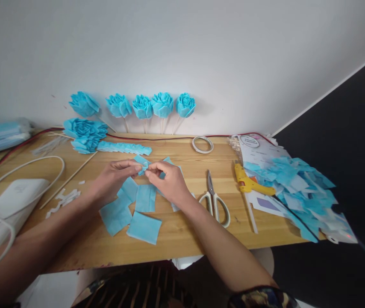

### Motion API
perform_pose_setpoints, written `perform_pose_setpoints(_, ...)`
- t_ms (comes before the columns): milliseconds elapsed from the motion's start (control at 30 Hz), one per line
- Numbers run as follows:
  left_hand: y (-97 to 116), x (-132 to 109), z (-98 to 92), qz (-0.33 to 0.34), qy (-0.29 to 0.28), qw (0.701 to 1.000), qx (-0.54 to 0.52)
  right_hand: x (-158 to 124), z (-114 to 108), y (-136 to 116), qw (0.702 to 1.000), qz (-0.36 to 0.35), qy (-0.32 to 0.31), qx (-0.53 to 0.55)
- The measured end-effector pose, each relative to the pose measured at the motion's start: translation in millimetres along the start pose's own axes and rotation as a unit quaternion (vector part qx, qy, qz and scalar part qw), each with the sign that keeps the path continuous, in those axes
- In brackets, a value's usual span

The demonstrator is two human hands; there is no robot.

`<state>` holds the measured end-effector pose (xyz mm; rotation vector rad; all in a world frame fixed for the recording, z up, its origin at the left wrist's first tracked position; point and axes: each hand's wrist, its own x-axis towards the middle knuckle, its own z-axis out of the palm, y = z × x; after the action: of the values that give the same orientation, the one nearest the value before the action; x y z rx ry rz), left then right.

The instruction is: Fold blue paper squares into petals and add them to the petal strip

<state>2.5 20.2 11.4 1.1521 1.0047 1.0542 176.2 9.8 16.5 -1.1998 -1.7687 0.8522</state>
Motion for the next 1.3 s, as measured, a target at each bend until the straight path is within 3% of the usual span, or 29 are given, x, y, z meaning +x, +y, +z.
perform_pose_setpoints(200,4.6,0.6,-0.7,0.005,0.041,0.998,0.039,0.2,1.3,2.3,1.000,-0.023,-0.012,0.002)
perform_pose_setpoints(567,-4.3,1.5,-2.1,-0.004,0.010,1.000,0.020,0.2,2.7,6.0,1.000,-0.002,0.014,-0.003)
perform_pose_setpoints(1300,-2.1,3.8,-3.1,0.005,0.024,1.000,0.005,0.3,2.7,5.2,1.000,-0.005,0.014,-0.012)
